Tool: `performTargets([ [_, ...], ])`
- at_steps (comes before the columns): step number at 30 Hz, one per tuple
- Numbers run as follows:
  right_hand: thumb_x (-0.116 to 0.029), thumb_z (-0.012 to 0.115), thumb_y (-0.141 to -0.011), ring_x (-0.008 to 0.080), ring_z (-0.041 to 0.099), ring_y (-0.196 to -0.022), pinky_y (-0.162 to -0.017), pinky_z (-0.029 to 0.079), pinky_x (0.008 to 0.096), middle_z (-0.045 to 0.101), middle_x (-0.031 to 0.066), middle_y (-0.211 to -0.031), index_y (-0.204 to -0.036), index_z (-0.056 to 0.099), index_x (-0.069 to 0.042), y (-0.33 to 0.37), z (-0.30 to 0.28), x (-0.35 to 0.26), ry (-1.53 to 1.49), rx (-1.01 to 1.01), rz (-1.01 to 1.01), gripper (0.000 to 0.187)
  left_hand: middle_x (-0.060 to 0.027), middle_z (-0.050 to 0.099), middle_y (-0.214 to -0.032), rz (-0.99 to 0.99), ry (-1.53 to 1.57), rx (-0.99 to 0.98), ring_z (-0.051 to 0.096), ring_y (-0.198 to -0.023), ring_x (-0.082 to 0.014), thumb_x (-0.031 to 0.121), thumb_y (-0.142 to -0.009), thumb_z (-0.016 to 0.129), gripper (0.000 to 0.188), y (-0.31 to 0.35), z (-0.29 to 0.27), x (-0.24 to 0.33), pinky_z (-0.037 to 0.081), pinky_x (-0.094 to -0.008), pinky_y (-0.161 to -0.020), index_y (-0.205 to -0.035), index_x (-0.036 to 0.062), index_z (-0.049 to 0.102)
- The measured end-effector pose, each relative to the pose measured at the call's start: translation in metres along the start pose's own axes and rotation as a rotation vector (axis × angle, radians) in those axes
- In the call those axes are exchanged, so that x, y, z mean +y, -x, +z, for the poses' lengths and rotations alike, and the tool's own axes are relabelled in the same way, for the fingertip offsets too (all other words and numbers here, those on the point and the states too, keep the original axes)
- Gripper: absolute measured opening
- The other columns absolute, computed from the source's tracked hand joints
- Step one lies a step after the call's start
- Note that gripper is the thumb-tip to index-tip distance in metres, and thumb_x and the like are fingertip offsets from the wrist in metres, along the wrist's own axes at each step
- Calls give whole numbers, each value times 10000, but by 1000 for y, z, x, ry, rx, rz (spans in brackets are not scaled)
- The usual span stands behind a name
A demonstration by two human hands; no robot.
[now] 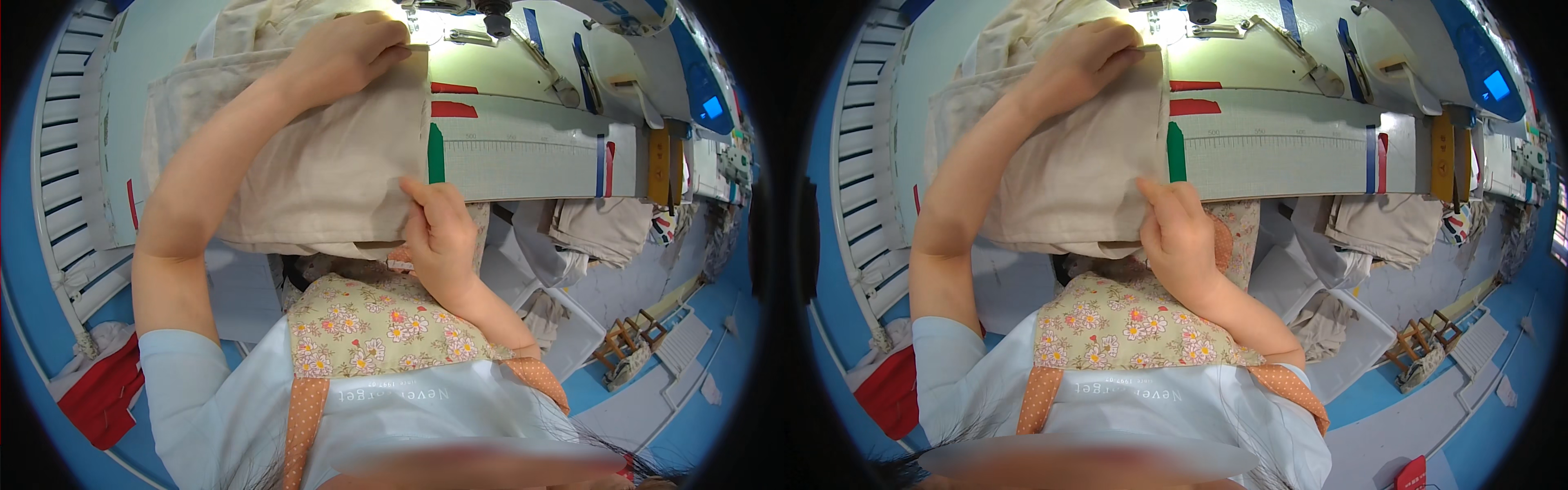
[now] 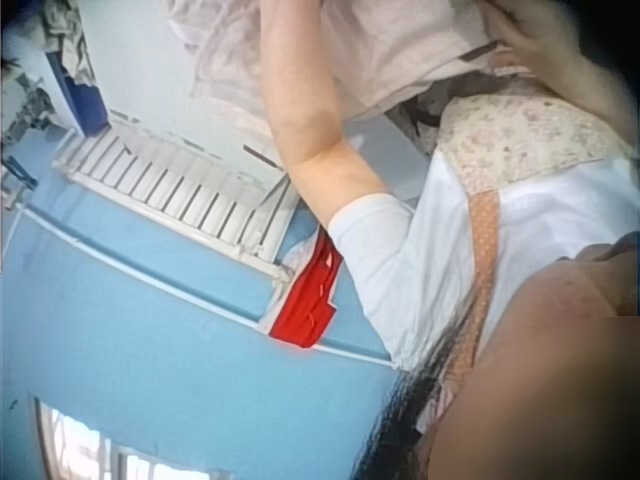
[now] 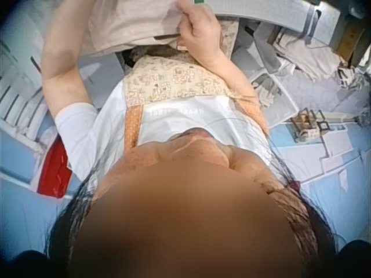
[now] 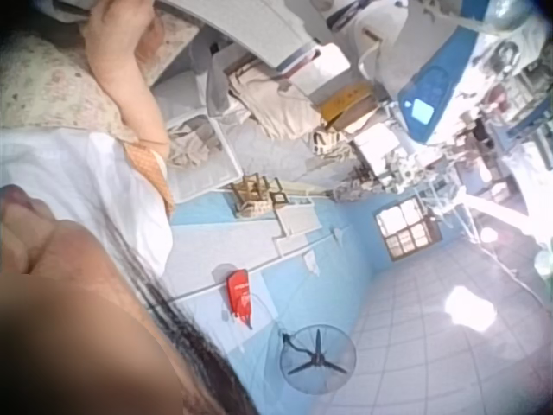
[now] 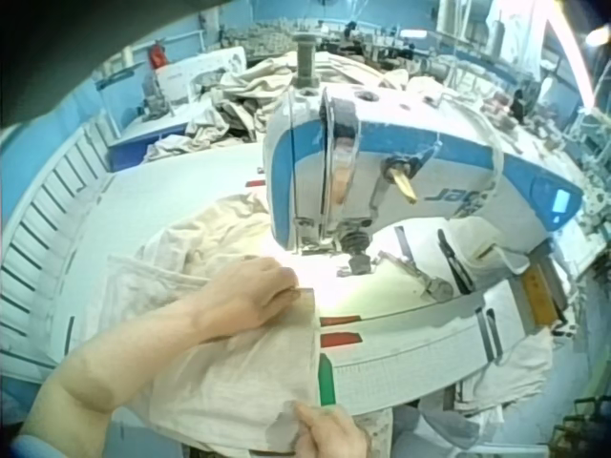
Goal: The person is sewing a fabric bag using an industrial sewing machine.
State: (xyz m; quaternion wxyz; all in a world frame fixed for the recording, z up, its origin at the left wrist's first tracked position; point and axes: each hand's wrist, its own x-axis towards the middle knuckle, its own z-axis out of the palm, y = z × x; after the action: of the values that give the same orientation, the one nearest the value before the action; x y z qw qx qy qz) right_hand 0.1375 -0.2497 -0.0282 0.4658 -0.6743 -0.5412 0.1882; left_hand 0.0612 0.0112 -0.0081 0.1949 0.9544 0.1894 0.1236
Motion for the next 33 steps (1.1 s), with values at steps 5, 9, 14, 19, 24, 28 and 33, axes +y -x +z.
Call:
performTargets([
  [5, 102, 660, -823, 296, 620, -744, -649, 517, 371, 602, 144, -917, -1185, 678, -9, -1, -2, -6, -115, -60, 94, 379, -136, 683, -951, 76, 110, 140, 640, -899, -361, 206, -987, 620, 164, 9, 10, -13, 504, -464, -793, -1039, 51, 635],
  [9, 94, 662, -832, 300, 622, -746, -653, 518, 373, 598, 142, -915, -1182, 682, -8, -3, -2, -5, -44, -58, 60, 366, -141, 682, -951, 85, 120, 143, 639, -898, -365, 214, -999, 612, 180, 6, 8, -11, 502, -460, -786, -1066, 48, 632],
  [14, 94, 646, -840, 310, 617, -745, -654, 515, 377, 591, 150, -906, -1199, 674, -9, -5, -3, -5, -41, -59, 71, 375, -182, 612, -904, -12, 200, 121, 590, -854, -387, 192, -1008, 593, 180, 2, 8, -10, 463, -447, -759, -1009, 11, 591],
  [19, 97, 630, -845, 317, 607, -735, -650, 508, 383, 581, 156, -900, -1218, 662, -1, -5, -3, -3, -39, -60, 69, 387, -181, 612, -910, -117, 95, 47, 599, -866, -383, 211, -998, 605, 194, -3, 11, -12, 467, -441, -761, -1009, 17, 600],
  [24, 100, 623, -839, 314, 591, -715, -631, 491, 386, 572, 161, -894, -1252, 633, 19, -3, -4, -4, -43, -67, 113, 421, -164, 627, -911, -81, 6, 90, 617, -860, -360, 228, -974, 631, 201, -4, 12, -2, 478, -435, -755, -994, 28, 628],
  [28, 106, 617, -832, 312, 585, -708, -623, 485, 382, 568, 160, -890, -1267, 621, 21, -4, -2, -3, -28, -62, 104, 443, -147, 639, -906, -145, -24, 94, 631, -842, -338, 249, -954, 658, 210, -6, 14, 6, 485, -430, -733, -963, 39, 665],
  [33, 100, 606, -835, 302, 575, -721, -635, 480, 384, 562, 151, -858, -1270, 622, 13, -4, -4, -4, -46, -61, 152, 444, -140, 642, -901, -226, -10, 73, 634, -829, -333, 265, -940, 675, 225, -9, 13, 8, 486, -433, -724, -941, 40, 676],
])
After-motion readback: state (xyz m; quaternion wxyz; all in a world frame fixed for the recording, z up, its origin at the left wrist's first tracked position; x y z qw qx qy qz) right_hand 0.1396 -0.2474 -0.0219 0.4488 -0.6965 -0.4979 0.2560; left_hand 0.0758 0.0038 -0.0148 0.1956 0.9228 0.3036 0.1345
